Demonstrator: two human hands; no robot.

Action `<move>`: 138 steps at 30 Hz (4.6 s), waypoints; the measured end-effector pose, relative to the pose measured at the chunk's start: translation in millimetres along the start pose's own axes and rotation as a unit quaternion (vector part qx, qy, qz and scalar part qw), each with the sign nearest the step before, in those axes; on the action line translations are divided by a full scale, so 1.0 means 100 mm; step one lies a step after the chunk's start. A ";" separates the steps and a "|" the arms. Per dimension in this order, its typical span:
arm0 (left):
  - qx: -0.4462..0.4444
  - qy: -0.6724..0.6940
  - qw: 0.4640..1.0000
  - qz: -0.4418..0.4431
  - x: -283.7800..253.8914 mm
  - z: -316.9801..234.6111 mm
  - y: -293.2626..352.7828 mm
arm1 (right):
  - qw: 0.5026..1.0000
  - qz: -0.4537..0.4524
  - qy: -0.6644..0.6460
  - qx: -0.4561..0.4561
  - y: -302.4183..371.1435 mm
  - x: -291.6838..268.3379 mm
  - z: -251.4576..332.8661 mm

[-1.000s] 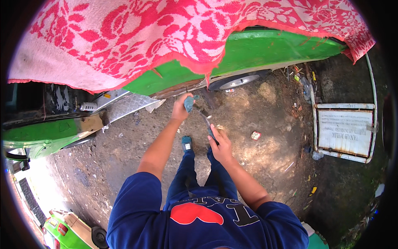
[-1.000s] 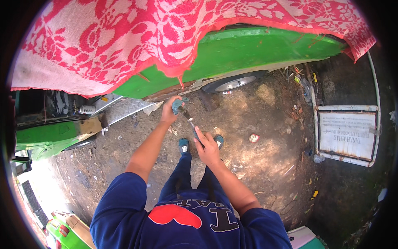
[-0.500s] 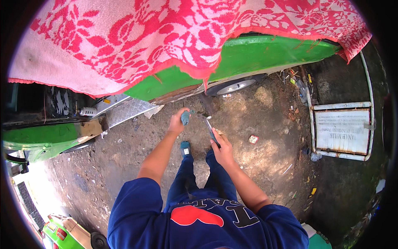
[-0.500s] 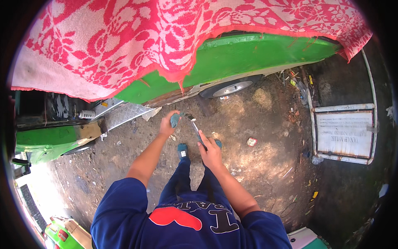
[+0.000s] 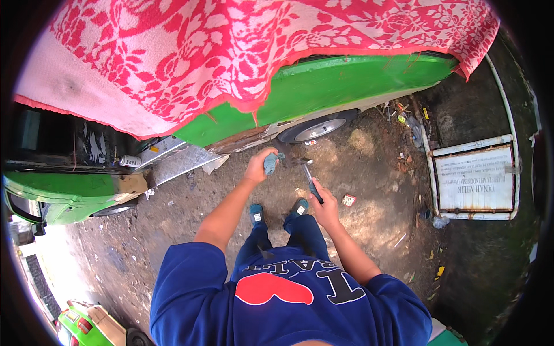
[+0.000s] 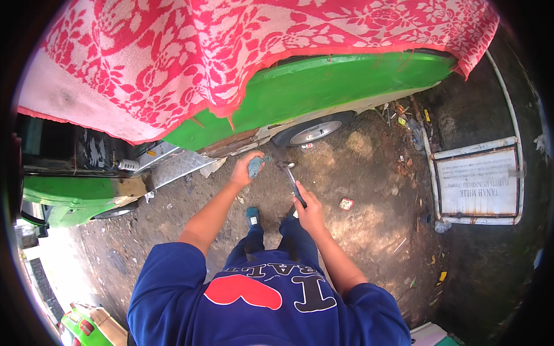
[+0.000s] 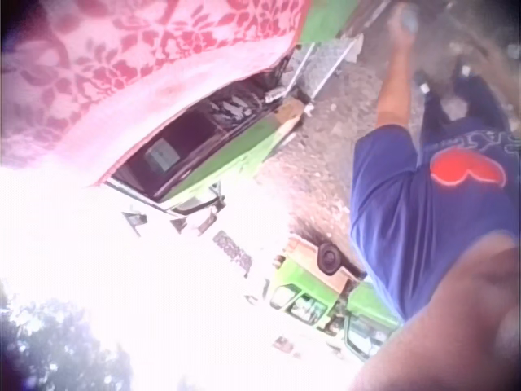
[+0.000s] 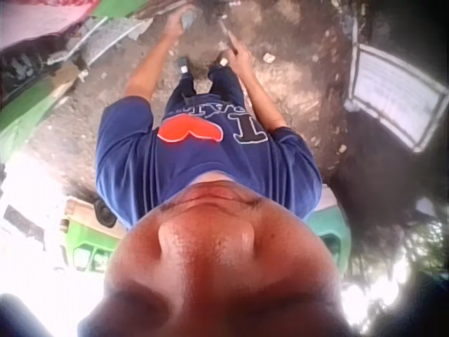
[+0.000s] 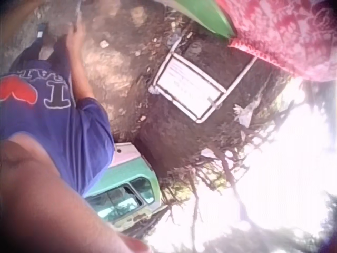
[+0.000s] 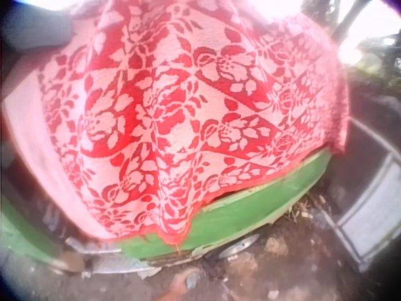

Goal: The person uses a hammer to repeatedly strike a green metal panel under a red patterned cloth. The person holds the panel with one hand while striking it with the other. The task continues throughout the clip without a visible final state.

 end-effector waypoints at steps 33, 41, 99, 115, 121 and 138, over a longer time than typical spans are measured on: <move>-0.016 -0.025 0.999 -0.040 0.07 -0.76 -0.05 | 0.999 0.033 -0.022 -0.008 -0.62 -1.05 0.14; 0.026 0.005 1.000 0.002 0.15 -0.40 -0.47 | 1.000 0.008 0.008 0.020 -0.70 -0.88 0.30; -0.119 0.013 0.983 -0.136 0.01 0.34 -0.43 | 0.981 0.066 0.137 -0.124 -0.95 -0.10 0.57; -0.050 0.038 0.995 -0.084 0.07 0.21 -0.51 | 0.993 0.051 0.043 -0.096 -0.81 -0.23 0.47; -0.028 0.005 0.997 -0.071 0.10 0.23 -0.50 | 0.995 0.070 0.042 -0.065 -0.79 -0.19 0.45; -0.053 -0.028 0.993 -0.097 0.15 0.26 -0.68 | 0.984 0.068 0.147 -0.075 -0.88 -0.02 0.27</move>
Point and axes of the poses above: each hand's wrist, its own y-axis away from the middle knuckle, its own x-axis out of the palm, z = x × y, the point moved 10 cm from there along -y, towards the middle knuckle, and after that the axes turned 2 degrees about z, right-handed, at the moved point
